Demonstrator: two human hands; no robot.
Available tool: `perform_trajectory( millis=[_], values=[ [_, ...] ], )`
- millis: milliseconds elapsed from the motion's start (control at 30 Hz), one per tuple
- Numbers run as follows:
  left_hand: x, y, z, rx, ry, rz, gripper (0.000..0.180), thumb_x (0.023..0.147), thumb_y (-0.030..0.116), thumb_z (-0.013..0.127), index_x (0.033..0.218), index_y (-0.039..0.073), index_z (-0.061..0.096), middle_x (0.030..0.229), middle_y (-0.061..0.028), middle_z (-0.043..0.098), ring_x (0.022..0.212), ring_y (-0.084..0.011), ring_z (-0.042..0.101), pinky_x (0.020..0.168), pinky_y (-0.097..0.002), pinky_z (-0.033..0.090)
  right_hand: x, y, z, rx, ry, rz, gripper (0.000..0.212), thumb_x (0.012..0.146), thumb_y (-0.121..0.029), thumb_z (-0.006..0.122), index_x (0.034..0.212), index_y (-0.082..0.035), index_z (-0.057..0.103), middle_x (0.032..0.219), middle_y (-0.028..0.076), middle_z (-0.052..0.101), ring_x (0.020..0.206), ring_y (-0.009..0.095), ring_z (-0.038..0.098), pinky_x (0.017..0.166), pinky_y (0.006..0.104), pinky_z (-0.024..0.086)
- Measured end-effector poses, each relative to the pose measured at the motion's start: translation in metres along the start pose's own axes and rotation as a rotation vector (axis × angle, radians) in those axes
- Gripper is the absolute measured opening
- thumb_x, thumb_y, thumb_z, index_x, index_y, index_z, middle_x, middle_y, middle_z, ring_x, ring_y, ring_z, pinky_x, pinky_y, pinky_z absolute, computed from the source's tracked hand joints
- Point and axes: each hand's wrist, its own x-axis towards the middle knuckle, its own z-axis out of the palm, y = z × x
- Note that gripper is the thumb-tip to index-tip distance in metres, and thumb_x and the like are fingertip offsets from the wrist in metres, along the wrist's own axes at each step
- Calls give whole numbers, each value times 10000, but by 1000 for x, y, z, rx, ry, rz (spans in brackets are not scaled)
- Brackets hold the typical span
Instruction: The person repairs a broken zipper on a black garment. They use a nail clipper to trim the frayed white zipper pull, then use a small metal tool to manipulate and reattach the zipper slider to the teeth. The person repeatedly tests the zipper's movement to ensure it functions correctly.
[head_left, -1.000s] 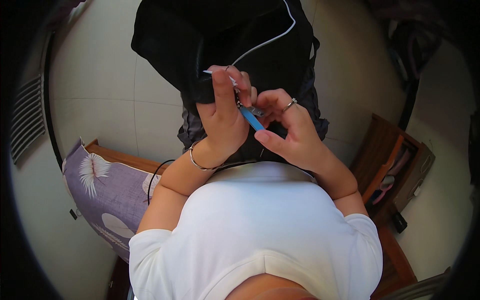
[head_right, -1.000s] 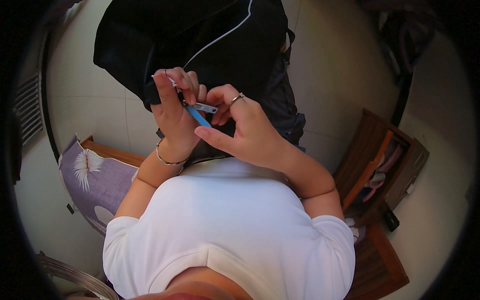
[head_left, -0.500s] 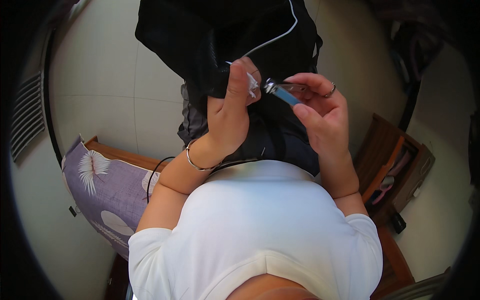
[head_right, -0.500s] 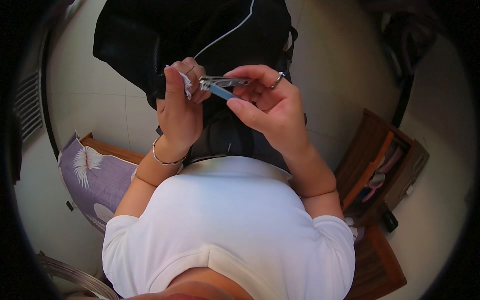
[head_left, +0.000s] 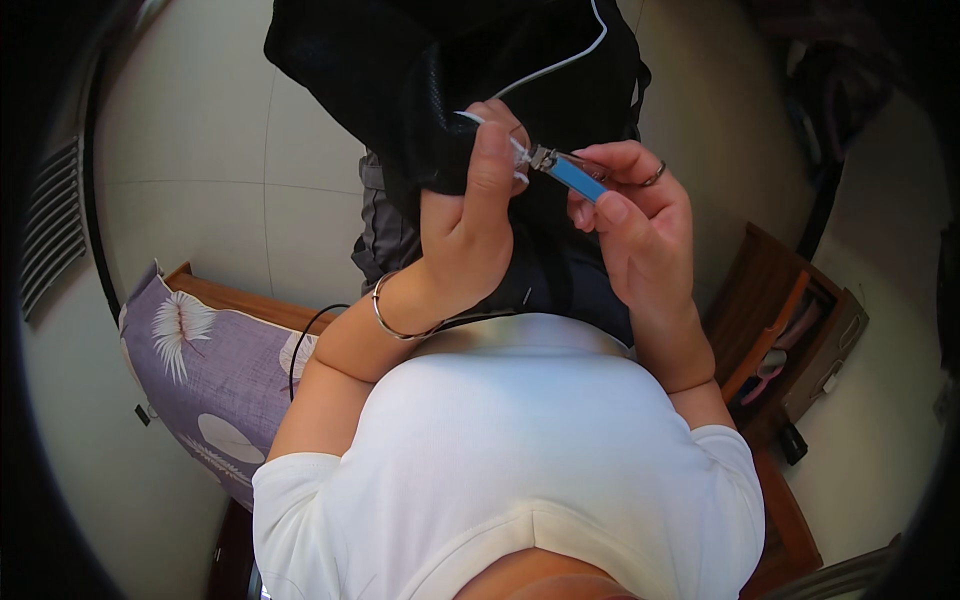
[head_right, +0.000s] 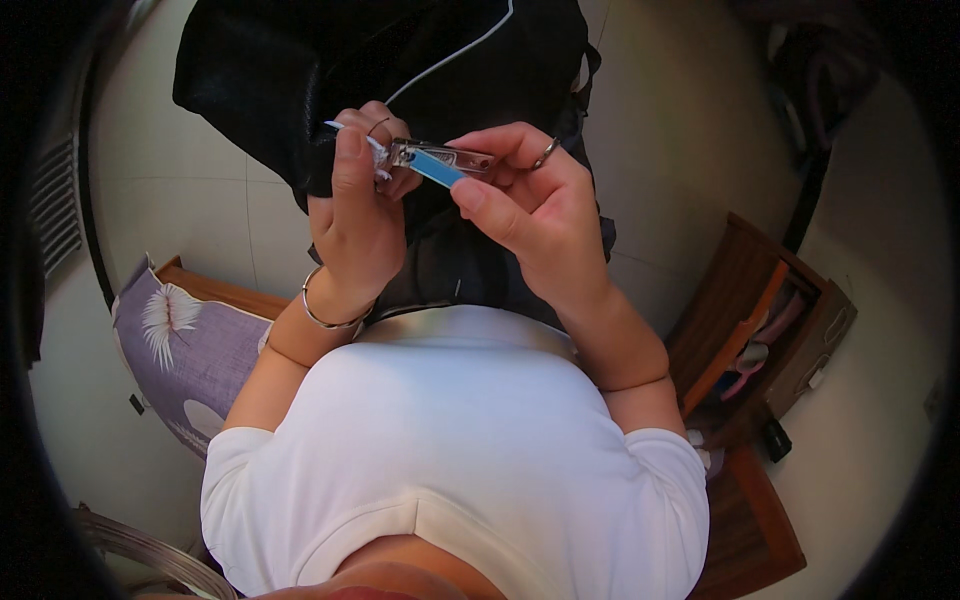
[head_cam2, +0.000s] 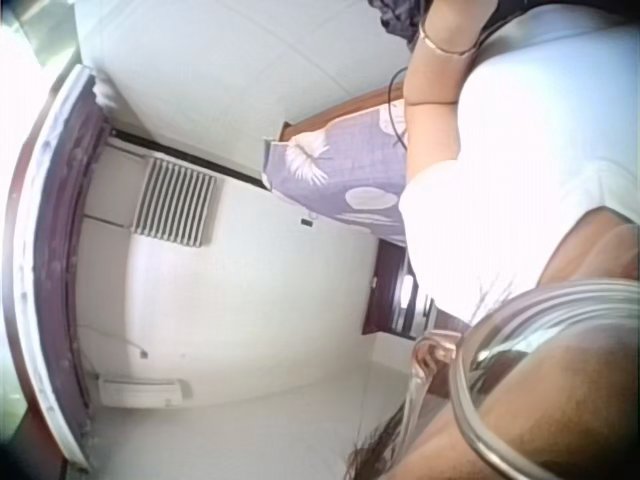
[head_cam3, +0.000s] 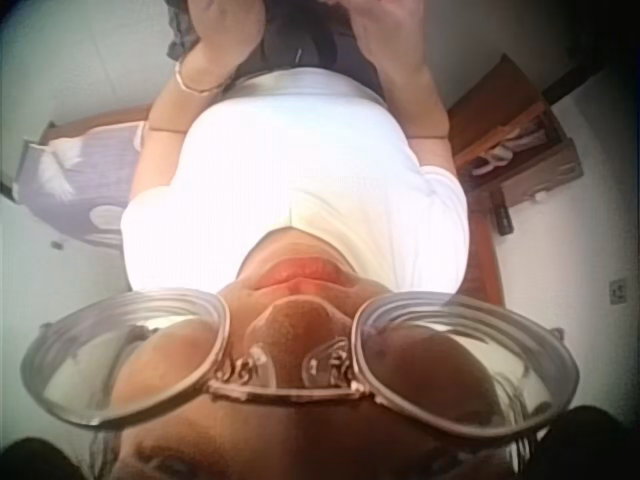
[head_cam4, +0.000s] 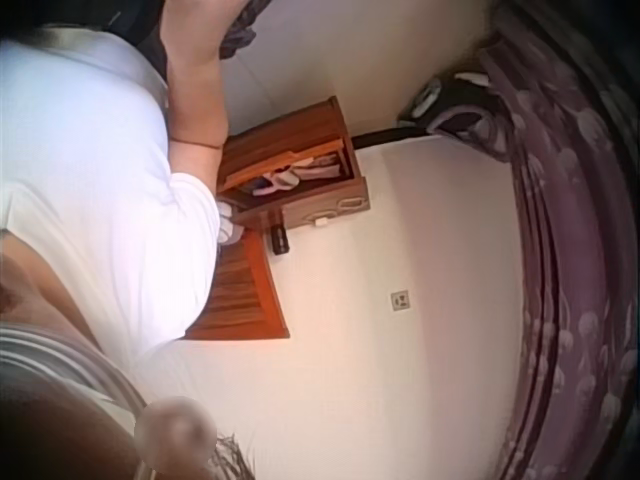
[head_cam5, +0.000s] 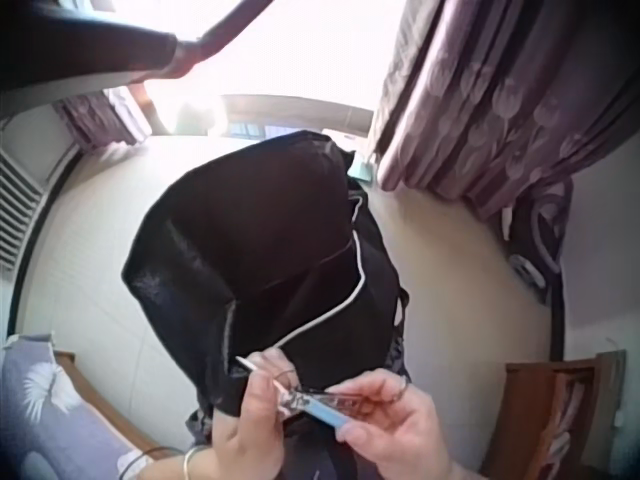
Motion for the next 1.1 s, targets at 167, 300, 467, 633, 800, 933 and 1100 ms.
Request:
perform_trajectory(
  millis=[167,300,467,633,800,933,1100],
  values=[
    [0,0,1,46,-3,39,216,915,234,355,760,85,378,744,3,352,590,-50,283,519,-171,260,2,-2,1,17,7,8,295,755,-75,618,1007,30,506,879,56,561,757,73,513,667,179,421],
    [1,-3,-1,80,-3,75,222,919,230,348,758,81,382,732,2,355,583,-46,283,512,-168,264,2,-2,1,-1,-3,24,303,752,-71,625,1009,33,503,887,56,560,777,73,512,681,182,425],
    [1,-4,0,108,11,87,225,923,234,343,765,80,388,737,1,365,585,-39,285,515,-163,263,3,-2,2,-23,-3,1,312,744,-53,634,1012,33,499,903,59,558,804,77,510,707,188,428],
    [0,-5,-1,218,30,104,229,928,240,330,777,78,387,758,3,367,593,-29,284,518,-156,256,1,-5,4,-39,-4,21,305,740,-35,637,1005,29,499,885,53,554,787,74,511,693,183,432],
    [0,-6,0,234,23,130,238,931,246,320,773,76,378,776,3,366,594,-27,283,519,-153,250,-1,-6,8,-91,55,44,301,734,-33,645,993,26,502,852,41,548,752,65,510,671,175,433],
    [0,-5,-1,259,18,136,242,931,246,319,771,74,374,784,2,365,594,-25,283,516,-152,245,-1,-5,10,-175,70,16,297,723,-31,652,975,28,507,831,36,552,739,57,505,646,166,423],
    [0,-7,-1,298,36,148,236,932,235,317,777,67,376,791,-1,370,595,-23,288,512,-150,245,-3,-5,11,-411,98,-76,269,709,-39,662,929,31,525,768,30,562,658,49,505,581,157,410]
  ],
)
